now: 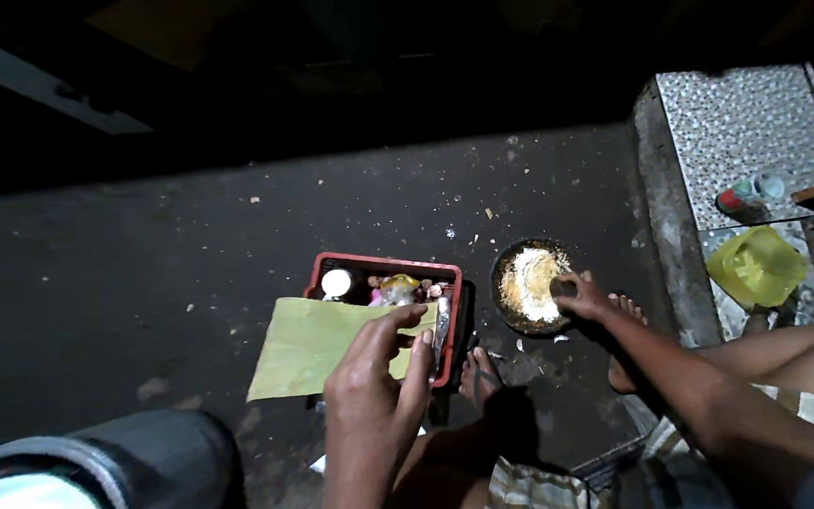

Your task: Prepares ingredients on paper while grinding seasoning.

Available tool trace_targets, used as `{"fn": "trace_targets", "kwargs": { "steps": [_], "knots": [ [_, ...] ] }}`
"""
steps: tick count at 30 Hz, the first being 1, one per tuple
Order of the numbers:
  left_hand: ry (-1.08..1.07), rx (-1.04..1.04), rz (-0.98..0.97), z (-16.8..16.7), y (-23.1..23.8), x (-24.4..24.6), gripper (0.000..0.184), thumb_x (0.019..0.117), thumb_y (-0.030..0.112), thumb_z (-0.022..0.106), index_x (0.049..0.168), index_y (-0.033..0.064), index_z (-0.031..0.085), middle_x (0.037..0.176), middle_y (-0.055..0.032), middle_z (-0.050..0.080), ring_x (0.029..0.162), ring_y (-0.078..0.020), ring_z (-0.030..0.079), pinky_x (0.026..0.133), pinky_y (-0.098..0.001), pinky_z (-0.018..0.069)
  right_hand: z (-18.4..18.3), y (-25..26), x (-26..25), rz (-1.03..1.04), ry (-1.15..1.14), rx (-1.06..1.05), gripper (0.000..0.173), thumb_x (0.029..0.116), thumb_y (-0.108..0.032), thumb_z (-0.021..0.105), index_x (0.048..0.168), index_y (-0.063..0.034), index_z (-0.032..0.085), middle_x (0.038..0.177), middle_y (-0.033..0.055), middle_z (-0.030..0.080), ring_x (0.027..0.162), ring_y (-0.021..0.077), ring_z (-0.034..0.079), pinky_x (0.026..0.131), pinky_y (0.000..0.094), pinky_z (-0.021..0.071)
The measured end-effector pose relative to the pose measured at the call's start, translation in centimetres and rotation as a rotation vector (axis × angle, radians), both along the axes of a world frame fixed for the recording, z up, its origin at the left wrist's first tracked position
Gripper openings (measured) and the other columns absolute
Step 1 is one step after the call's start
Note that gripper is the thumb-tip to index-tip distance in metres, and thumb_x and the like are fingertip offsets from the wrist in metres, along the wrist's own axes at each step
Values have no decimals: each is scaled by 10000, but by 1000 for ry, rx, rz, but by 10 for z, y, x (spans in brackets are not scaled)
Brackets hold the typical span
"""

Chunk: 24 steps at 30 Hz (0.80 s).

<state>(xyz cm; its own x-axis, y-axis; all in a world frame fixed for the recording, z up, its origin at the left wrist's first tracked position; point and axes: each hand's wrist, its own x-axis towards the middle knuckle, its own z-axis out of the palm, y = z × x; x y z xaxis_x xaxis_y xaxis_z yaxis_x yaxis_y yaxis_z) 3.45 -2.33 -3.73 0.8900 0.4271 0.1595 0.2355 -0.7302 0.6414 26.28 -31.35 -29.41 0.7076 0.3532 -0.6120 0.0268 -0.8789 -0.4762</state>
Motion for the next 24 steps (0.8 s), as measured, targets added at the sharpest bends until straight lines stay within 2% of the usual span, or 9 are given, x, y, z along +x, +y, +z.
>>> {"fn": "trace_targets", "kwargs": {
  "steps": [2,5,6,9,12,15,20,22,24],
  "knots": [
    [-3,-3,11,2,1,2,325,1011,278,541,1163,37,696,1052,-80,722,883,-61,691,775,-218,576,8,2,-22,142,-60,-92,660,890,-478,738,1477,-242,549,1584,197,392,1180,401,633,924,578,557],
    [20,6,-3,1,0,8,325,1001,267,549,1171,34,700,1059,-94,724,879,-85,698,776,-241,582,12,35,-14,299,-71,-213,621,927,-473,686,1493,-266,535,1630,182,342,1183,418,631,934,600,538],
    [20,3,-11,0,-1,10,319,1000,260,552,1168,35,702,1059,-97,724,882,-90,705,780,-242,588,10,45,-4,296,-75,-213,608,922,-465,701,1476,-266,550,1616,180,364,1214,421,614,959,610,524],
    [19,-2,-28,-1,-2,8,311,1002,261,548,1172,50,702,1065,-82,722,879,-85,702,773,-240,590,3,55,9,292,-80,-198,620,901,-466,725,1464,-278,547,1601,185,371,1163,426,633,916,620,536],
    [39,-20,-70,7,3,-1,322,1007,199,561,1203,-32,672,1088,-173,709,878,-155,706,772,-297,596,10,53,-7,239,-49,-169,626,887,-399,746,1462,-248,549,1631,209,324,1242,467,585,947,645,523],
    [66,-77,-149,3,6,1,319,1003,125,572,1180,-135,625,1071,-264,674,873,-157,681,772,-268,575,10,38,-23,270,-60,-128,632,897,-323,737,1490,-252,530,1646,196,317,1251,480,572,944,649,516],
    [85,-95,-226,-4,4,23,333,1016,131,563,1190,-150,605,1085,-244,666,863,-86,672,770,-220,572,1,56,-9,159,-64,-82,671,862,-243,774,1484,-227,525,1645,209,291,1212,518,568,901,680,514],
    [80,-80,-252,-6,0,33,325,1013,129,564,1188,-141,609,1074,-235,670,847,-83,674,758,-221,576,3,55,-9,132,-17,-67,692,873,-215,781,1506,-220,499,1672,205,242,1273,551,513,941,712,483],
    [75,-81,-278,-7,-3,40,331,1015,125,558,1205,-143,603,1085,-244,670,867,-105,678,768,-240,577,20,48,-8,149,48,-35,611,948,-264,721,1517,-207,505,1676,200,247,1370,541,435,1031,731,415]
  ]
}}
